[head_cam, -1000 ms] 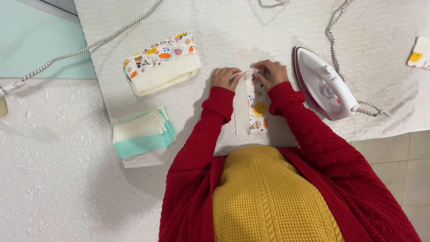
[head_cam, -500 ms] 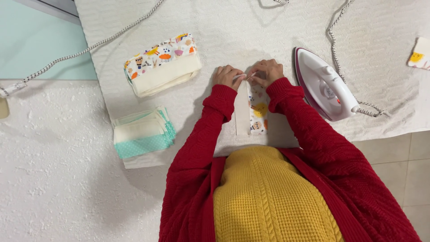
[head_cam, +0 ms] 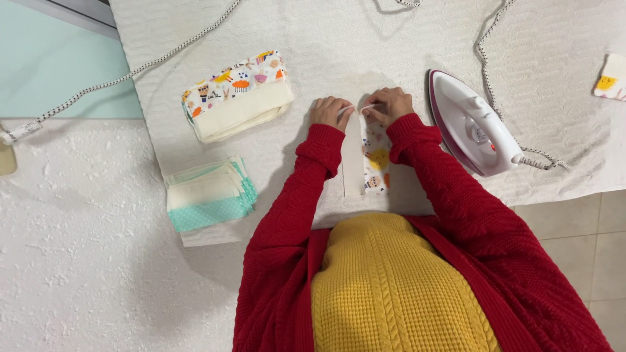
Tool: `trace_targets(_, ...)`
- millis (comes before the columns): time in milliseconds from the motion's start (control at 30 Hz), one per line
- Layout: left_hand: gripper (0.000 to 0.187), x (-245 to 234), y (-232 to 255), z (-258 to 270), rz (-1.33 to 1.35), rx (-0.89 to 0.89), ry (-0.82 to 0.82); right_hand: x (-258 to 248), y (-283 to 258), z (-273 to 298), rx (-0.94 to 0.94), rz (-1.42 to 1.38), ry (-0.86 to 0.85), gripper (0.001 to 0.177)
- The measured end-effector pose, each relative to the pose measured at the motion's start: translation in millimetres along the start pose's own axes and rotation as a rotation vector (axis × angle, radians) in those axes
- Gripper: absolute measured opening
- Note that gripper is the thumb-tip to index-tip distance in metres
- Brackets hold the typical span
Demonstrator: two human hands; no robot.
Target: Ironing rectangular pieces of fabric on a flat surface.
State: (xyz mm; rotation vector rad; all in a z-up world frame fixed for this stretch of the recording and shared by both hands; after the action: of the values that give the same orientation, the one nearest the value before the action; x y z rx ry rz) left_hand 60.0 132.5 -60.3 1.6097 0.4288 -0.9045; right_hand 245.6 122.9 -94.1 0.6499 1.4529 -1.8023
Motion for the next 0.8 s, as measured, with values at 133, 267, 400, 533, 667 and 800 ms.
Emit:
trace_targets(133,0.012,1.2,-1.8,1.0,0.008,0.014,0.023,-4.0,-4.3,2.6,-0.024,-0.014,0.029,0.018)
trace_targets(267,0.011,-0.4,0.1,0.2,0.019,-0.010,0.024,-6.6,-9.9,2.7,-0.024,-0.050,0.024,0.018)
trace_targets(400,0.012,0.4,3.4,-1.3,0.027,-0.050,0.024,-9.4,-17.9,2.8,-0.028,-0.001,0.010,0.019)
trace_targets(533,0.011,0.9,4.7,0.2,0.083,-0.030,-0.001,-27.1,-42.9,5.3,0.004,0.033,-0.045,0.030)
trace_targets(667,0.030,-20.0,22.1,11.6,0.447,-0.065,0.028,-38.1,-45.0,25.2,0.158,-0.273,-0.191,0.030)
trace_targets(800,0.041,-5.4,-8.7,28.7,0.704,-0.156,0.058,-140.0,-57.6,58.5,0.024,-0.377,0.022,0.023)
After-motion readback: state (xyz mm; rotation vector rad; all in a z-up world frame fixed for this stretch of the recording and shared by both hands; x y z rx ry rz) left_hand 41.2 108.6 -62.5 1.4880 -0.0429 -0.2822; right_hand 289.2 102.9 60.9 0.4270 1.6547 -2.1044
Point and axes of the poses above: each hand's wrist, its own z-axis away from the middle knuckle, its own x-axis out of the palm, y = z × x, the point moved 7 cm from there along -z, towards the middle knuckle, and after that the axes turned 4 degrees about x, right-handed, at the moved point
